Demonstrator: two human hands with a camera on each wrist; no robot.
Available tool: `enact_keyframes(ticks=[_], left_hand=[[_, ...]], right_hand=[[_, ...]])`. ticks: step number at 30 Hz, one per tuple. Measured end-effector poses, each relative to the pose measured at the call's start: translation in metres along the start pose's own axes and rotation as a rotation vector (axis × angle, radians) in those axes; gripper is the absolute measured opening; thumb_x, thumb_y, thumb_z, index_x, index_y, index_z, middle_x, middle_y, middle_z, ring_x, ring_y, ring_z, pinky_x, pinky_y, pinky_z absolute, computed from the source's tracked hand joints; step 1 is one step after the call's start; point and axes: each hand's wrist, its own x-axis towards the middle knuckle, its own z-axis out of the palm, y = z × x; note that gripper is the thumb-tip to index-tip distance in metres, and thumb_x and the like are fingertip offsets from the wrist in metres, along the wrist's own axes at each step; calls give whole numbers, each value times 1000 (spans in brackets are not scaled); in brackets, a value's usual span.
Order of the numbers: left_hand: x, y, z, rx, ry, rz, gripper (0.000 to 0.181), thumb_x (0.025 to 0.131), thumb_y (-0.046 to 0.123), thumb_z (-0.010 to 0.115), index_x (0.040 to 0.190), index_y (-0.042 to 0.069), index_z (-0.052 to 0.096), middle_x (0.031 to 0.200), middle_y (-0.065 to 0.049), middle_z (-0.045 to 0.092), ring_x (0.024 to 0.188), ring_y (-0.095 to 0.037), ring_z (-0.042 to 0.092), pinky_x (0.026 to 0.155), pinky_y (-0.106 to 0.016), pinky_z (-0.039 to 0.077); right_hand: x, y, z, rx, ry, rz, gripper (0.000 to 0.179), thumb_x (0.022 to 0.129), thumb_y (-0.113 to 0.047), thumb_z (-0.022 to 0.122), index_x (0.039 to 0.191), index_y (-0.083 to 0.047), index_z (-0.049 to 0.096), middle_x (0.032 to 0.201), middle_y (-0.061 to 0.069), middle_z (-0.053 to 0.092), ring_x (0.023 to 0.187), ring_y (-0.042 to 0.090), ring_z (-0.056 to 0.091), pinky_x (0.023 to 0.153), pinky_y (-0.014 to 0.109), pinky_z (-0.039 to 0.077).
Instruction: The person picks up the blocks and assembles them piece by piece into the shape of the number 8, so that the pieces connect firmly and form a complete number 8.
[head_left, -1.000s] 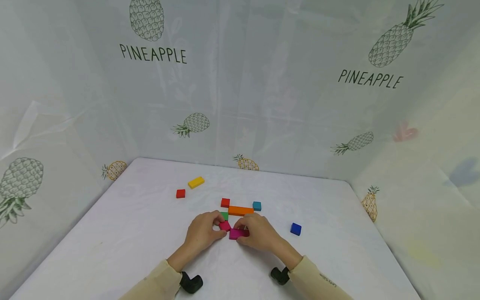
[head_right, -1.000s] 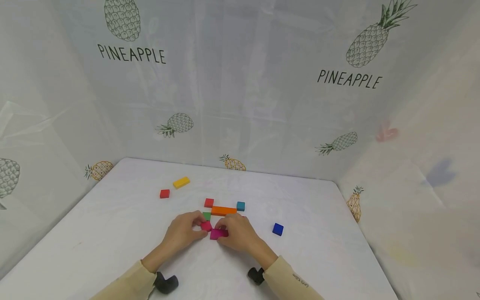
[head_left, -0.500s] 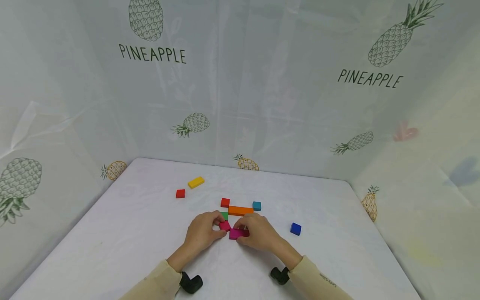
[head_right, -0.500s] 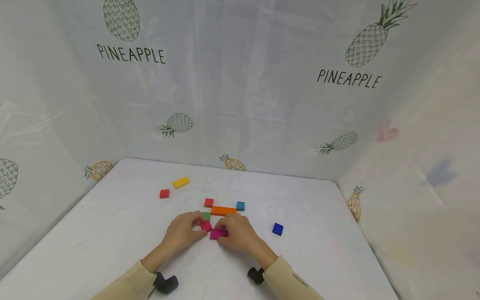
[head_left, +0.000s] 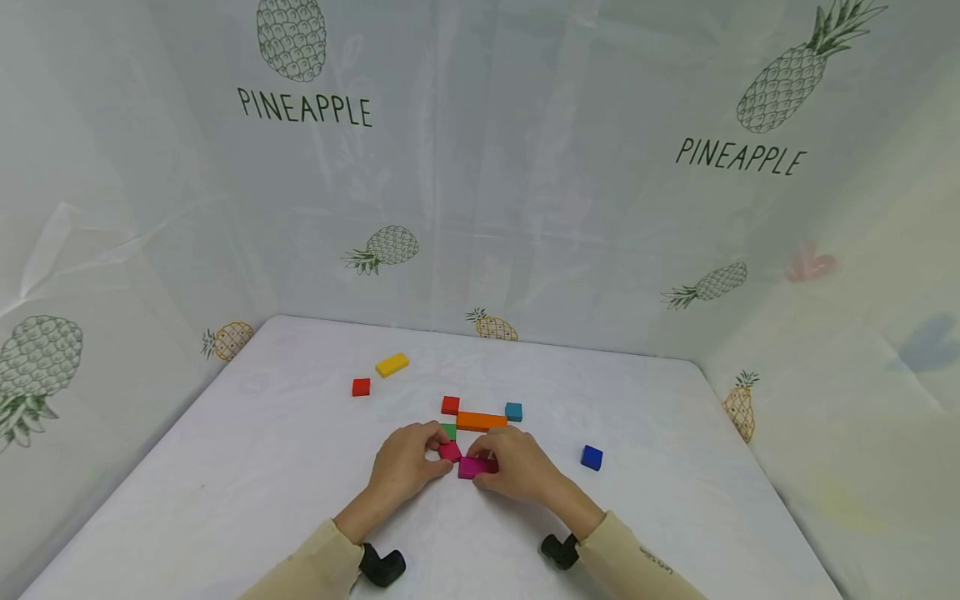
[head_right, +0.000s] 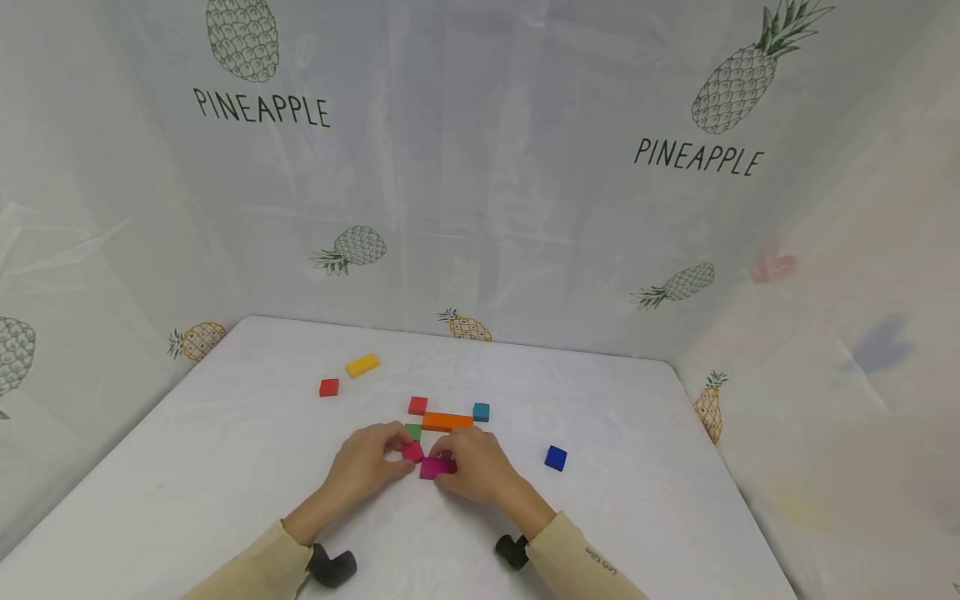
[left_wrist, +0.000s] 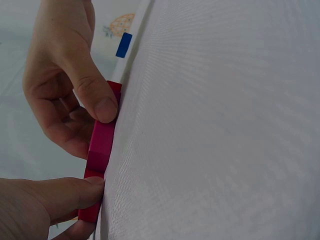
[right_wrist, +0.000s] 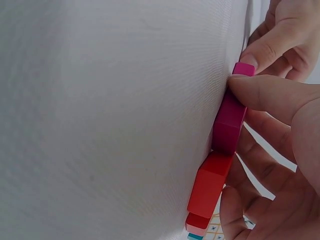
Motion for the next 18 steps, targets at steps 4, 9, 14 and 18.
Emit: enact_keyframes(ticks=[4, 9, 14, 18], left_hand=[[0, 0, 0, -6, 0, 3, 26, 82, 21, 92, 99, 20, 72, 86, 6, 68, 80, -14, 56, 72, -35, 47], [1, -1, 0, 2, 3, 11, 26, 82, 21, 92, 100, 20, 72, 85, 6, 68, 80, -13, 57, 72, -34, 48], [0, 0, -1, 8, 6, 7, 27, 82, 21, 92, 100, 20, 72, 85, 6, 68, 80, -13, 57, 72, -34, 48], [0, 0, -1, 2, 6, 5, 27, 82, 21, 92, 100, 20, 72, 85, 6, 68, 80, -13, 57, 72, -35, 48]], right_hand=[[0, 0, 0, -1, -4, 3, 25, 87, -25, 89, 109, -20, 80, 91, -14, 70, 89, 5, 56, 78, 25, 49], [0, -1, -1, 7, -6, 5, 25, 87, -25, 90, 109, -20, 80, 92, -13, 70, 89, 5, 57, 77, 24, 50], [0, -2, -2, 13, -10, 8, 25, 87, -25, 90, 110, -20, 80, 91, -13, 70, 88, 5, 57, 77, 24, 50], [-1, -3, -3, 12, -11, 10, 25, 87, -24, 90, 110, -20, 80, 91, -13, 70, 89, 5, 57, 78, 24, 50]])
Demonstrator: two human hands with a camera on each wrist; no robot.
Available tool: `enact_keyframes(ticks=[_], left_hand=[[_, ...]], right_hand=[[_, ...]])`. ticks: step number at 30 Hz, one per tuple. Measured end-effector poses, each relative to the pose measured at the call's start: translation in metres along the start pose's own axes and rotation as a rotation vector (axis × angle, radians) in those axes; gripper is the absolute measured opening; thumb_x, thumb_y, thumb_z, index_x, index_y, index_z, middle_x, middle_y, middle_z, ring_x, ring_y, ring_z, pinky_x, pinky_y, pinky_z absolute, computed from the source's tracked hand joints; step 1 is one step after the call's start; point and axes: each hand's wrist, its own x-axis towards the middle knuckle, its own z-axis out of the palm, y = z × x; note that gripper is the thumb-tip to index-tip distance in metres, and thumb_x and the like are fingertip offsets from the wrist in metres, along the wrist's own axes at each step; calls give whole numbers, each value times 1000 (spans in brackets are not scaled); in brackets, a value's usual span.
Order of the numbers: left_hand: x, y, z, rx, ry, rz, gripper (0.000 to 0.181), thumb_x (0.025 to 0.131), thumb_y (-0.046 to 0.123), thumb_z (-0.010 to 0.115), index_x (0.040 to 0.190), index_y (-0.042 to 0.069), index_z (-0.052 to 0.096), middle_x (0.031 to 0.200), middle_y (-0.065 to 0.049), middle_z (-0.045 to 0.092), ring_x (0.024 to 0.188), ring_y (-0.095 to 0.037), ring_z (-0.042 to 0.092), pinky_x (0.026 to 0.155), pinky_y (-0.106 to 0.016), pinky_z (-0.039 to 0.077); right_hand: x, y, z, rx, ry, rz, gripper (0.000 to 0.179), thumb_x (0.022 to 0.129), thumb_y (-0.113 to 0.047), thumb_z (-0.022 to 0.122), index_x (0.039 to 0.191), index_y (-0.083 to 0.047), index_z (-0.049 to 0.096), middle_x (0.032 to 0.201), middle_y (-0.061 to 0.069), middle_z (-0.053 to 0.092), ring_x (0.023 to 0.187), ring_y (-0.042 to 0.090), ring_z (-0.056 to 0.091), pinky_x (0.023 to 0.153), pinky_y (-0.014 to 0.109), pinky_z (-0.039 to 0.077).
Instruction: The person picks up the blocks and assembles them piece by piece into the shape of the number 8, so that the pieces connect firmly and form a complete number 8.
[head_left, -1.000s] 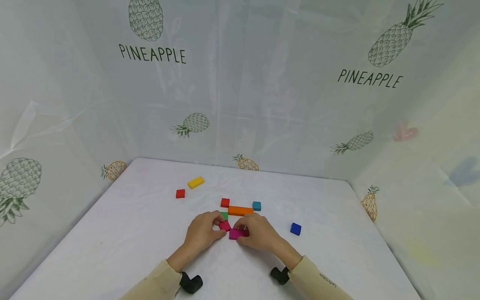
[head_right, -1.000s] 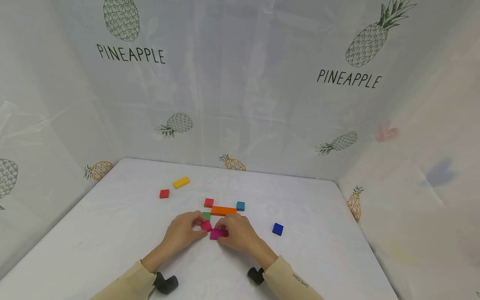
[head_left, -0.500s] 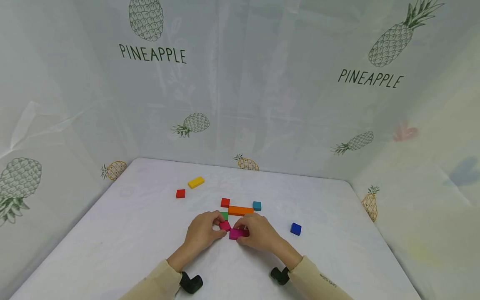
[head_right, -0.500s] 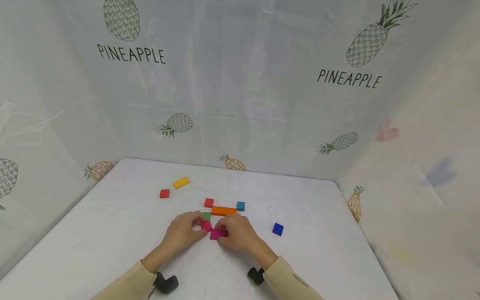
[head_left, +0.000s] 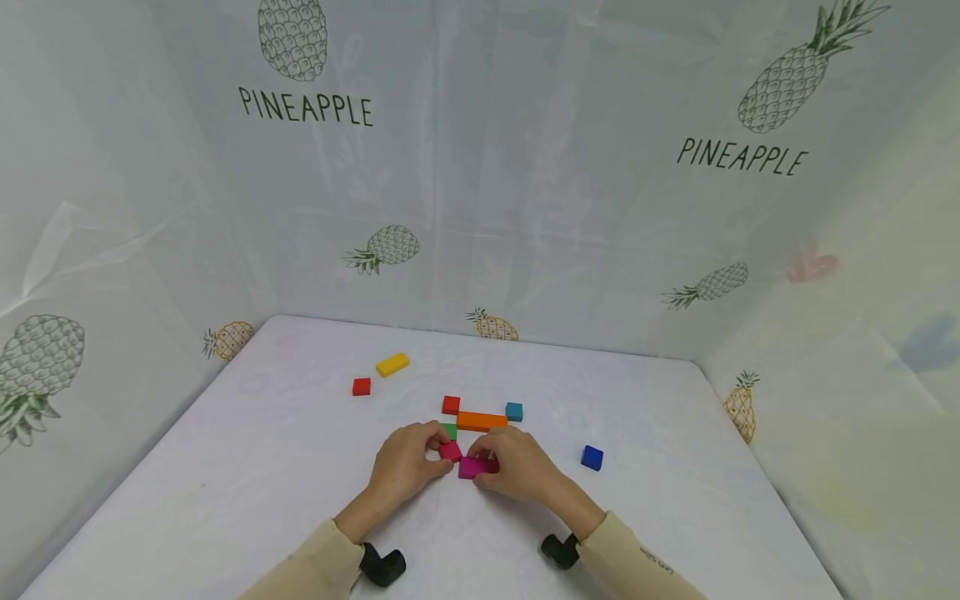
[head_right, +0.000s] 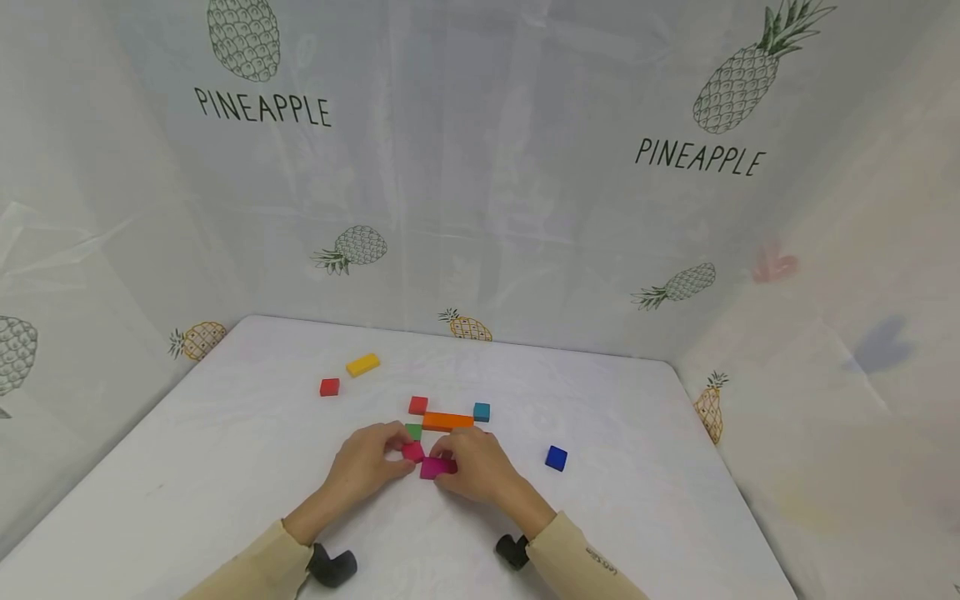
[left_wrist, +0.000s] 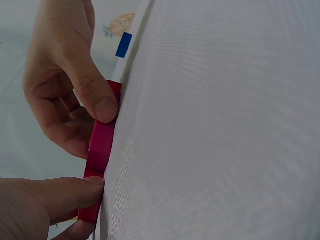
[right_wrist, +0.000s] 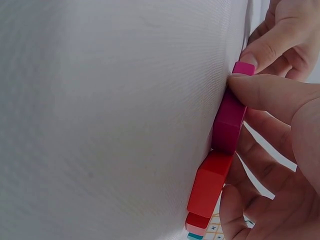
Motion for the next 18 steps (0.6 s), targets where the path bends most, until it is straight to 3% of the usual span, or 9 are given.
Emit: enact_keyframes(ticks=[18], left_hand=[[0, 1, -1, 0, -5, -6, 27, 82, 20, 92, 98, 21, 72, 85, 6, 68, 80, -14, 56, 71, -34, 47]], right_hand=[[-2, 0, -2, -3, 0, 1, 29, 86, -27, 90, 112, -20, 79, 95, -12, 71, 94, 9, 57, 78, 25, 49]])
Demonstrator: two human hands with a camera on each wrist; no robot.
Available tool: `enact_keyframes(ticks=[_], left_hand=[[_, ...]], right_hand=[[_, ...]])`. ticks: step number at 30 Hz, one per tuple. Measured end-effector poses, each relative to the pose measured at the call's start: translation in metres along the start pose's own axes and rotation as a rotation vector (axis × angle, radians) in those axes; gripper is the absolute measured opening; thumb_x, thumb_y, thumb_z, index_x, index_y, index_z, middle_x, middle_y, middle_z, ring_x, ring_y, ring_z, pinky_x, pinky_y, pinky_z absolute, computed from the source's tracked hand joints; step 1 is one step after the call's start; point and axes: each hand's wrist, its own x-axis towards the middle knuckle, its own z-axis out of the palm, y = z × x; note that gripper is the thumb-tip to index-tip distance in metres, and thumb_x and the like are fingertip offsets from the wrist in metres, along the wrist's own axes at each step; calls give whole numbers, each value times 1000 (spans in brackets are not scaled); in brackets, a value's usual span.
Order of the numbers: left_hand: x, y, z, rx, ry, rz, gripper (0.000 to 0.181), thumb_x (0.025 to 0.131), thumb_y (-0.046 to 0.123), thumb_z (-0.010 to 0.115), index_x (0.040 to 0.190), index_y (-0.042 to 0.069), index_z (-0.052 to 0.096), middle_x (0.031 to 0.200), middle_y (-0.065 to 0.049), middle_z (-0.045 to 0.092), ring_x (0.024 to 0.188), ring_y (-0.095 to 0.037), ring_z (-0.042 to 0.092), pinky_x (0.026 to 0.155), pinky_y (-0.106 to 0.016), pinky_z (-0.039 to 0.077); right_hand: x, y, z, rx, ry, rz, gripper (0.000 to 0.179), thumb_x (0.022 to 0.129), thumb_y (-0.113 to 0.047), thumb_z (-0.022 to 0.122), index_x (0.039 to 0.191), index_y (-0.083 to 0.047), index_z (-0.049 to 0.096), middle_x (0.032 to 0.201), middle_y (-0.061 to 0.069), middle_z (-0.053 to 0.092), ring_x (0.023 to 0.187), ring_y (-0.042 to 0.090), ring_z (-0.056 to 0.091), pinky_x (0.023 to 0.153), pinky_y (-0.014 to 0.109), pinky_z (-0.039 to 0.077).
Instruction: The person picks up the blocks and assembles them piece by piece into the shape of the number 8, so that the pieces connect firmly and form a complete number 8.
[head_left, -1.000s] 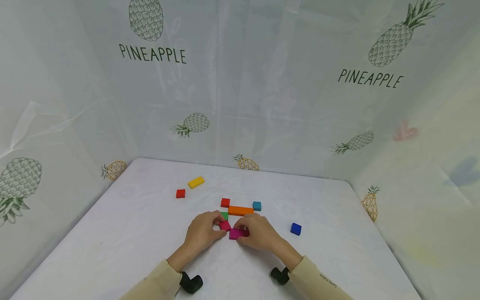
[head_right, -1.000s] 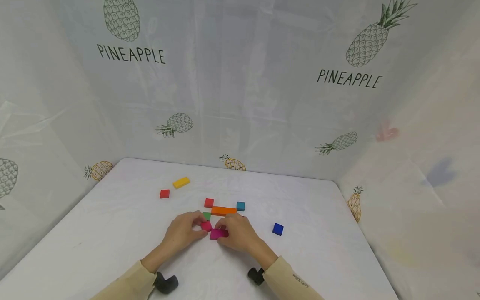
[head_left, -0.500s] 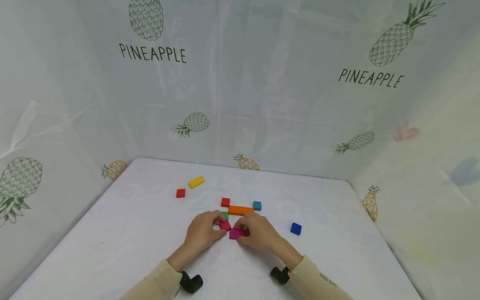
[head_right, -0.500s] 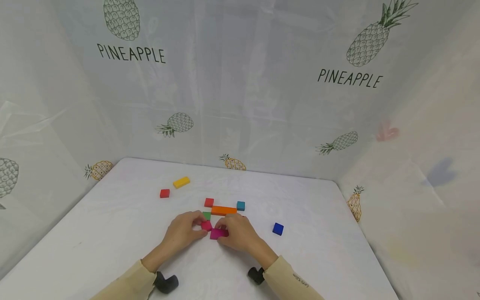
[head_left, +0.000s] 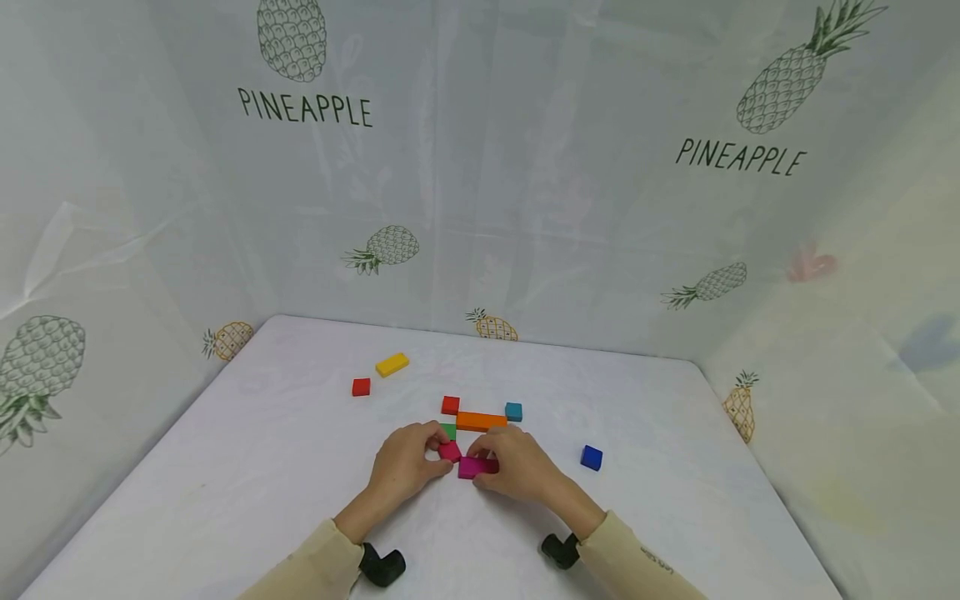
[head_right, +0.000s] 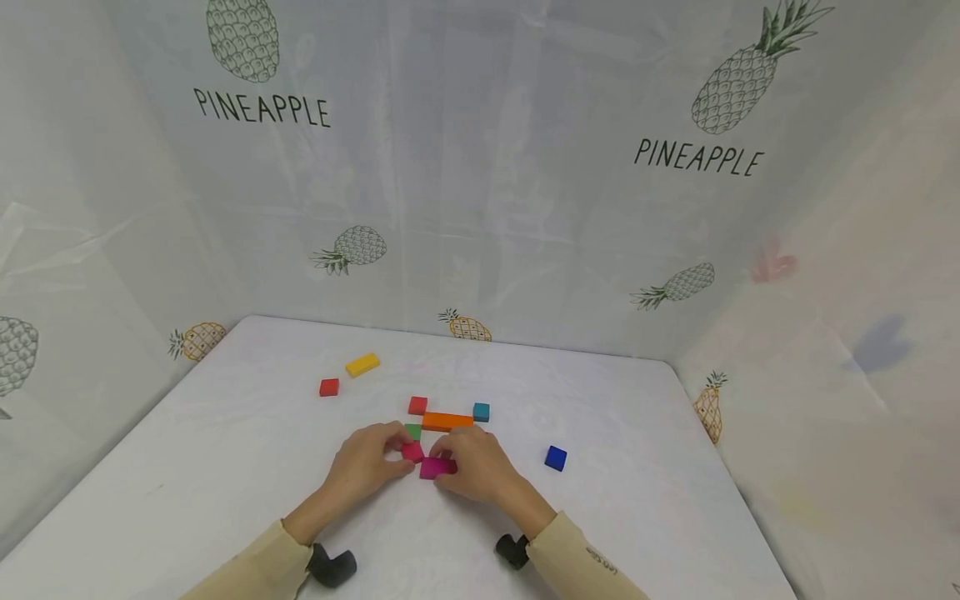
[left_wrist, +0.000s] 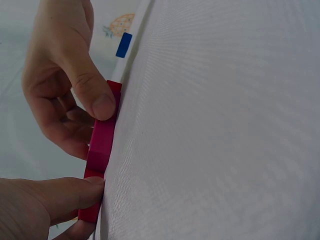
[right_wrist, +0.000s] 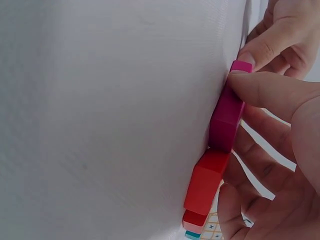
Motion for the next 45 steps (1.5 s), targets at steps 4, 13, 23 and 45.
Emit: enact_keyframes(ticks=[4, 13, 23, 45], left_hand=[[0, 0, 0, -6, -3, -6, 27, 82, 21, 92, 98, 21, 71, 86, 6, 69, 82, -14, 57, 72, -35, 48], [-1, 1, -1, -4, -6, -4, 27, 81, 21, 93, 98, 20, 72, 88, 5, 70, 82, -13, 58, 73, -35, 49], [-1, 1, 0, -19, -8, -7, 27, 81, 19, 93, 98, 19, 71, 89, 4, 69, 82, -14, 56, 73, -35, 47], [-1, 0, 2, -8, -3, -14, 26, 82, 20, 92, 99, 20, 72, 88, 5, 68, 81, -14, 55, 73, -35, 47]], right_hand=[[-2, 0, -5, 18, 11, -3, 30, 87, -27, 89, 115, -19, 79, 100, -9, 72, 98, 13, 60, 79, 25, 50], [-13, 9, -27, 31, 40, 11, 33, 90, -25, 86, 120, -14, 77, 108, 1, 71, 111, 22, 59, 86, 36, 55], [-34, 51, -55, 21, 104, 34, 35, 91, -20, 85, 123, -12, 75, 108, 2, 72, 106, 25, 65, 88, 44, 58], [-98, 129, -69, -5, 163, 144, 41, 86, -16, 89, 123, -10, 73, 105, -1, 69, 95, 19, 62, 82, 34, 55]])
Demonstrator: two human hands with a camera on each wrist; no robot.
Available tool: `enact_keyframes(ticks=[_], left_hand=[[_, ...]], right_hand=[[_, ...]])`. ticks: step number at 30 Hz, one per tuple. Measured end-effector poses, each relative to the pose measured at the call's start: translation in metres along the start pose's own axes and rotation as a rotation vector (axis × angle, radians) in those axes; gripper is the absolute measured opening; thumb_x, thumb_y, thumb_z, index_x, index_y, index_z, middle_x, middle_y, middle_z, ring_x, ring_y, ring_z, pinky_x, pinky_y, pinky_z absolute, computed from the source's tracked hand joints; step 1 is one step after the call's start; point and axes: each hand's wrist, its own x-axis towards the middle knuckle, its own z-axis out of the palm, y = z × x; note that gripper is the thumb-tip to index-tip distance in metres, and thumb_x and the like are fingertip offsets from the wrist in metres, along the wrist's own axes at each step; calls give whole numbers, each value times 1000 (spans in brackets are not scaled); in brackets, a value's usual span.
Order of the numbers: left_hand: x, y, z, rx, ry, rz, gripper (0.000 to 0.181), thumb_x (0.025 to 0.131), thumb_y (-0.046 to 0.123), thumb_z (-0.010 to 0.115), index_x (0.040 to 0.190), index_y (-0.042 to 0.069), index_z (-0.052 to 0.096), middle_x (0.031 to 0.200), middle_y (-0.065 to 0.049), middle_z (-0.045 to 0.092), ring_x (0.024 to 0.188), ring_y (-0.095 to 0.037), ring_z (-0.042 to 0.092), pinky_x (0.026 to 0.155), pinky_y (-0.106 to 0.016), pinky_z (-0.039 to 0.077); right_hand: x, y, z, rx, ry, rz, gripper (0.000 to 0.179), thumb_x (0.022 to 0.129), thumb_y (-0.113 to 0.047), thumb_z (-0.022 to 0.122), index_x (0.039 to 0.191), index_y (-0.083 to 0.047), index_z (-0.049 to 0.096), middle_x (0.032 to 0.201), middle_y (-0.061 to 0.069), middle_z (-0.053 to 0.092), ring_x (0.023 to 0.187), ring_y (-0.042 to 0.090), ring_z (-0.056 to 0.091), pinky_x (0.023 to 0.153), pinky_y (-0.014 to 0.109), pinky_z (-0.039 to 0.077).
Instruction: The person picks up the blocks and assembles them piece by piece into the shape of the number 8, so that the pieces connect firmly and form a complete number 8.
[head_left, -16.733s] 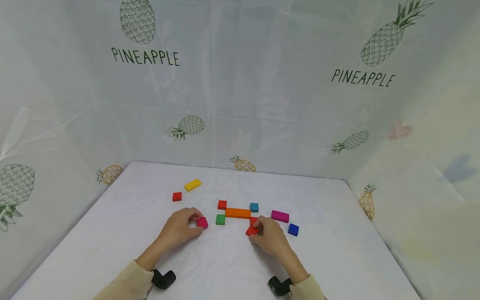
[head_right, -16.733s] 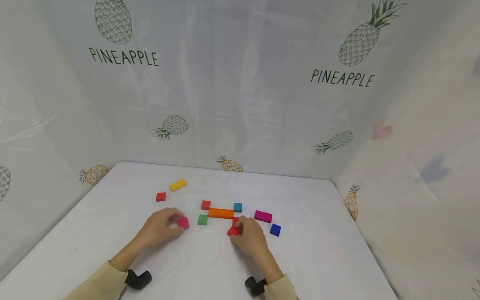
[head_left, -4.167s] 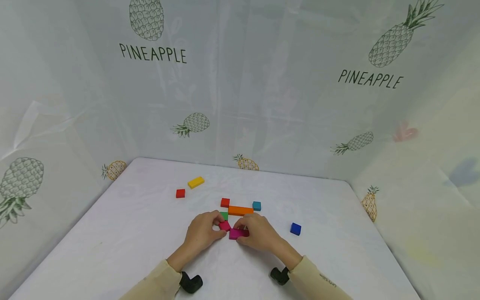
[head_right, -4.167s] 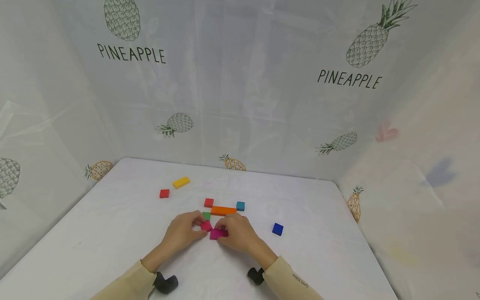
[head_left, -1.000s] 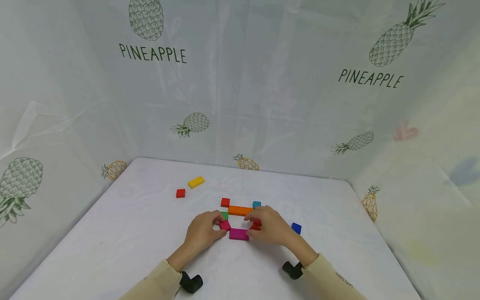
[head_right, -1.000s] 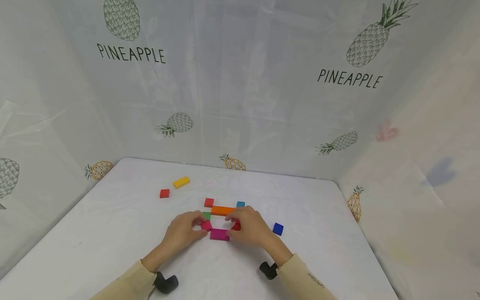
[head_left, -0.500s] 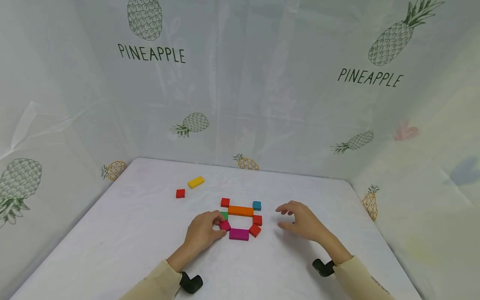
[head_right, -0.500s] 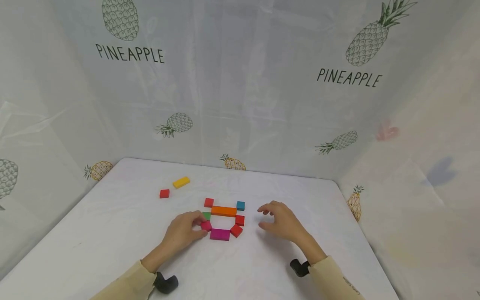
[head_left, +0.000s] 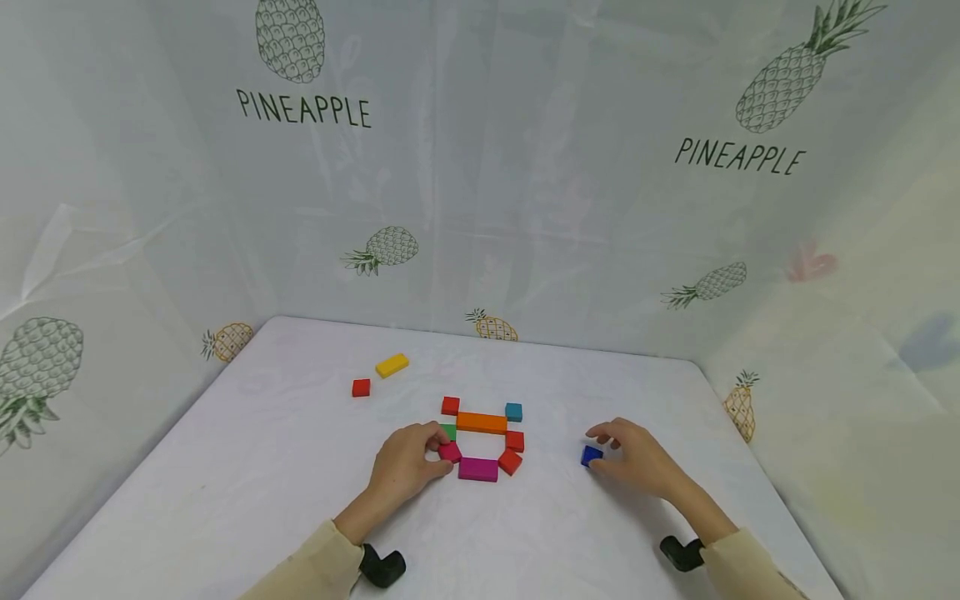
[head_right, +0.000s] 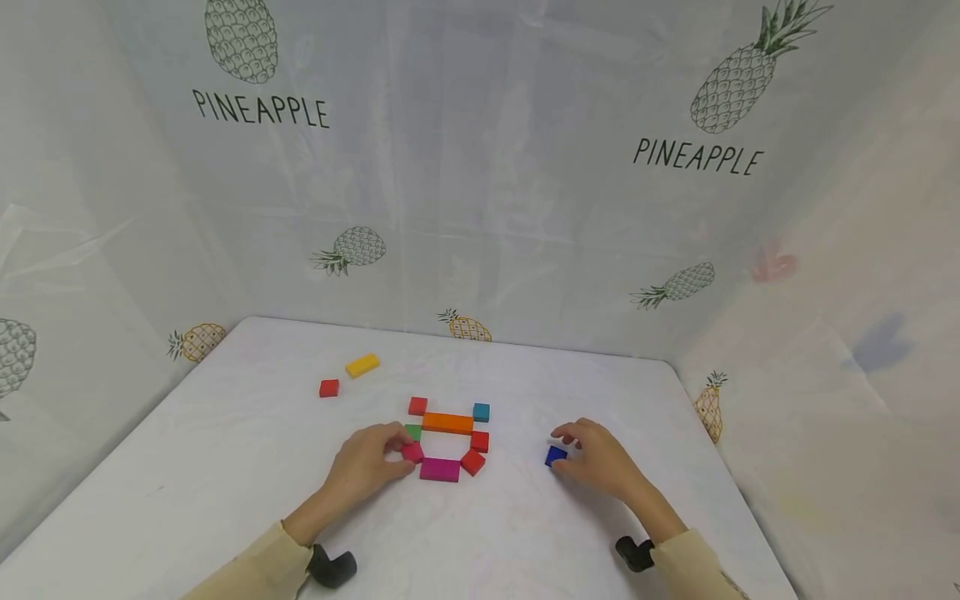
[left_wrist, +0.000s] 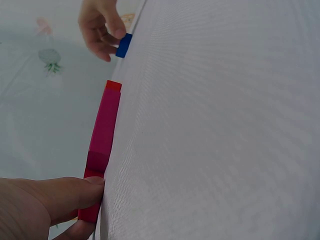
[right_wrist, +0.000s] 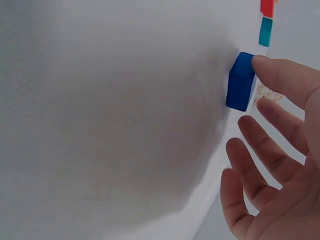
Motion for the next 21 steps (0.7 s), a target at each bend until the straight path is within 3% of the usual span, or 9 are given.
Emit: enact_keyframes(ticks=[21], left_hand=[[1, -3, 3, 8, 1, -7, 27, 82, 20, 92, 98, 21, 71, 87, 6, 66, 81, -15, 55, 73, -35, 46]], right_hand=[[-3, 6, 6, 18, -43, 5, 34, 88, -21, 88, 117, -9, 75, 104, -4, 71, 93, 17, 64, 79, 32, 55]])
